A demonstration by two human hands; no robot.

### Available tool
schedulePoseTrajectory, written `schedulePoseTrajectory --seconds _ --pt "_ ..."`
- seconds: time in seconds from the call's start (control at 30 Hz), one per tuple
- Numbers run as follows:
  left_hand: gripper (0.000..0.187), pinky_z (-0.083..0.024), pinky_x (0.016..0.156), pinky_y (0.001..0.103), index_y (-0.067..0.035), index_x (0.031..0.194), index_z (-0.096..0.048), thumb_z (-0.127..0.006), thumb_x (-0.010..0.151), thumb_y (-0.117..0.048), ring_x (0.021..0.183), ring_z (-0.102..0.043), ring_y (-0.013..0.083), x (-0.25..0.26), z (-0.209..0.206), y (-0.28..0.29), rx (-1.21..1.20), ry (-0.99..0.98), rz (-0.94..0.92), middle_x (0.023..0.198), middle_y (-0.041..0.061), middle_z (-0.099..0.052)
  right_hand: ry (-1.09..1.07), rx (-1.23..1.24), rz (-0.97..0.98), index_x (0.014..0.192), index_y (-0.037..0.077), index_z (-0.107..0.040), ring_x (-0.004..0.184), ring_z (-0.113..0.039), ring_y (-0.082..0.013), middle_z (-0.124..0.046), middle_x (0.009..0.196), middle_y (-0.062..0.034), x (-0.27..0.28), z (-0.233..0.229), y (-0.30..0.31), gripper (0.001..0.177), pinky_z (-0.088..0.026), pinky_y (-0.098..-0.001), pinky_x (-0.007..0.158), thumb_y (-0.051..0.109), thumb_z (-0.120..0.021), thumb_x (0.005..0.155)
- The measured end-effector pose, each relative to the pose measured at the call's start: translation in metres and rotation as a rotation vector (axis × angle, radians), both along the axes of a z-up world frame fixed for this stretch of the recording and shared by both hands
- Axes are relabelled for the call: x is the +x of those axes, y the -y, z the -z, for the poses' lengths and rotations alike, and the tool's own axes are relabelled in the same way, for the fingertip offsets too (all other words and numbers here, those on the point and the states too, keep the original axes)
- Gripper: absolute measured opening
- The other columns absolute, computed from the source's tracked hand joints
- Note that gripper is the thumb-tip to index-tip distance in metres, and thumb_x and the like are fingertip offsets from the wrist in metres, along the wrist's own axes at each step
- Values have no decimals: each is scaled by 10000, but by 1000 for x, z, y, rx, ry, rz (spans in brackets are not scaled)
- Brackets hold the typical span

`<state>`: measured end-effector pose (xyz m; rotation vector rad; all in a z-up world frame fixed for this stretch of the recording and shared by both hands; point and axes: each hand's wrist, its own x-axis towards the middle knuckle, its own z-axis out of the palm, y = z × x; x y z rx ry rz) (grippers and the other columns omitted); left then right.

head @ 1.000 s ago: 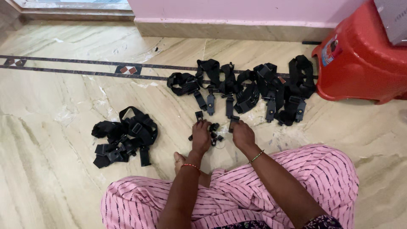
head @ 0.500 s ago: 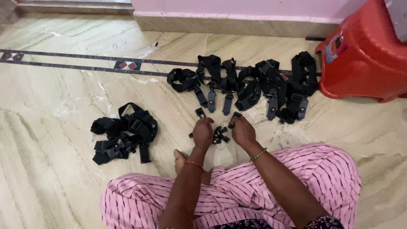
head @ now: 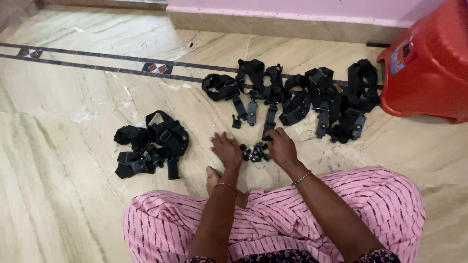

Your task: The person sits on the floor and assembles black straps by attaching small metal hardware pieces to them. They pick up straps and hardware, connect the parts by hand, and place the completed units into a growing pile.

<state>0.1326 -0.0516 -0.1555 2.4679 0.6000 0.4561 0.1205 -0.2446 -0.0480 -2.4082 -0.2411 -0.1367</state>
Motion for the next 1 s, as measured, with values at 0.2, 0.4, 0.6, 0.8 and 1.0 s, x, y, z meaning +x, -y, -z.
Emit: schedulePoseTrajectory --seconds 0.2,0.4,0.6,0.8,1.0 --pt "543 -106 1236 595 -36 1467 -493 -443 1048 -377 1544 -179 443 -25 -12 50 -90 -33 317 1618 245 -328 -70 19 52 1105 98 -687 911 -652 -368 -608 1010 -152 4 6 7 252 -537 -458 814 74 -687 854" --pt "563 -125 1235 594 -46 1485 -501 -506 984 -304 1522 -212 480 -44 -22 70 14 -10 666 1592 261 -366 7 94 45 1126 87 -691 951 -658 -349 -631 1087 -135 3 -1 3 265 -539 -428 830 46 -677 865" --pt "639 -147 1211 624 33 1484 -456 -596 952 -292 1467 -277 494 -50 -18 80 28 23 838 1524 314 -390 -32 131 -4 1140 72 -689 953 -667 -335 -629 1078 -139 4 -1 2 279 -551 -414 836 53 -676 862" --pt "337 -444 1066 490 -6 1249 -634 -595 931 -108 1209 -563 418 -39 -35 69 -216 237 602 1283 226 -619 -49 43 -5 1143 59 -695 939 -660 -351 -629 1046 -154 7 9 8 272 -541 -427 829 70 -698 870" --pt "139 -524 848 431 -87 965 -737 -618 894 -73 943 -672 332 2 -47 17 -284 280 -5 972 116 -699 -127 101 -133 1129 51 -698 896 -670 -330 -635 996 -148 6 4 -1 280 -548 -409 828 83 -719 852"
